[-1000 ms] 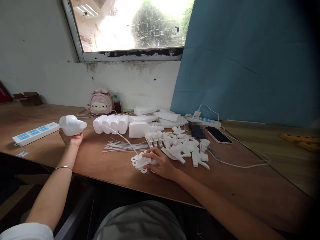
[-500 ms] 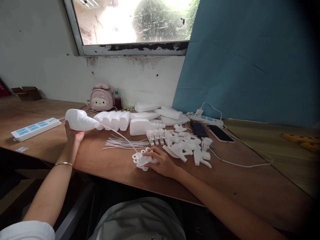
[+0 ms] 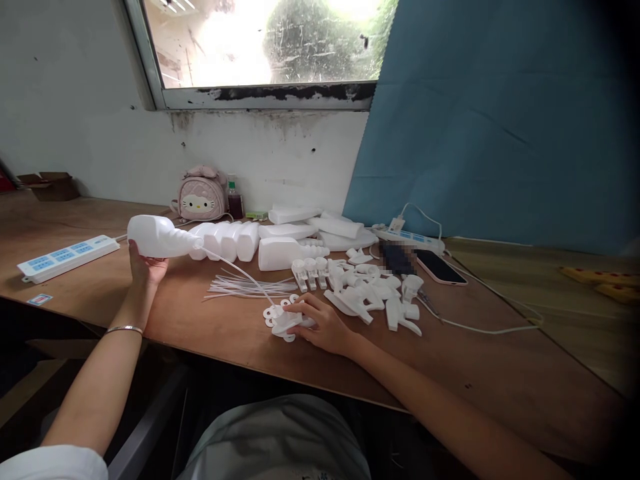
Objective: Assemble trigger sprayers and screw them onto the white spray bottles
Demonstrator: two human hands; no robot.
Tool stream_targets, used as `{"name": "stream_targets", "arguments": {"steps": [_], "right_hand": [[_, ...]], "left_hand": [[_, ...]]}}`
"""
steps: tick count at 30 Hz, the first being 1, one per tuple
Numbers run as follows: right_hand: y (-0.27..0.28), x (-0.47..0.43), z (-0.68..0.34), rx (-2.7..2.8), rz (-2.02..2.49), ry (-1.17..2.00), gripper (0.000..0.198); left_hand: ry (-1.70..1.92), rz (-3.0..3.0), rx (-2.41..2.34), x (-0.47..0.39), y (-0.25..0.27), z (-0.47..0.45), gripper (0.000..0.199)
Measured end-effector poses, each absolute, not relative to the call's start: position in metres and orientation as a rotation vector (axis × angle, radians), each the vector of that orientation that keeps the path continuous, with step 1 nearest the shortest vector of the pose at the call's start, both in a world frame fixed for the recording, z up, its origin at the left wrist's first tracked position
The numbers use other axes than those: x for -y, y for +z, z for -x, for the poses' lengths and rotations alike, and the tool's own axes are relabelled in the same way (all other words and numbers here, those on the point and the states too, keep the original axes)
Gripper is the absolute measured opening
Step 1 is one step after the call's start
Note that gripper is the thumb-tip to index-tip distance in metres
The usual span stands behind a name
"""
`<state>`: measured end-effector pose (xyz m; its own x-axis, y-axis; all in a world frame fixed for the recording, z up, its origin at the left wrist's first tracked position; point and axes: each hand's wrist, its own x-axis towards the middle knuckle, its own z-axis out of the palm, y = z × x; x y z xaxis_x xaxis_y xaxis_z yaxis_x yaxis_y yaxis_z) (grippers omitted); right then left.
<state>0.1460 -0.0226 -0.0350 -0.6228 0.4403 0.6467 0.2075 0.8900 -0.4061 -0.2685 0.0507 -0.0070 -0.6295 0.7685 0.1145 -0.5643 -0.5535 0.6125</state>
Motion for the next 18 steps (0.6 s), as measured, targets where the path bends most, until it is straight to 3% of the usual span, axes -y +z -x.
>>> {"name": "stream_targets", "arguments": {"steps": [5, 11, 14, 18], "right_hand": [[-0.036, 0.023, -0.146, 2.222, 0.535, 0.403, 0.034], [-0.038, 0.017, -0.146, 1.799, 0.843, 0.421, 0.056], [-0.035, 0.017, -0.148, 1.699, 0.866, 0.327, 0.045], [-0.031, 0.021, -0.148, 1.777, 0.682, 0.068, 0.035]], "left_hand": [[2.185, -0.424, -0.693, -0.047, 0.001, 0.259, 0.027], [2.096, -0.504, -0.868, -0.032, 0.019, 0.24, 0.018], [1.983, -0.509, -0.966, -0.018, 0.033, 0.226, 0.019], [1.921, -0.67, -1.002, 0.0, 0.045, 0.201, 0.035]]}}
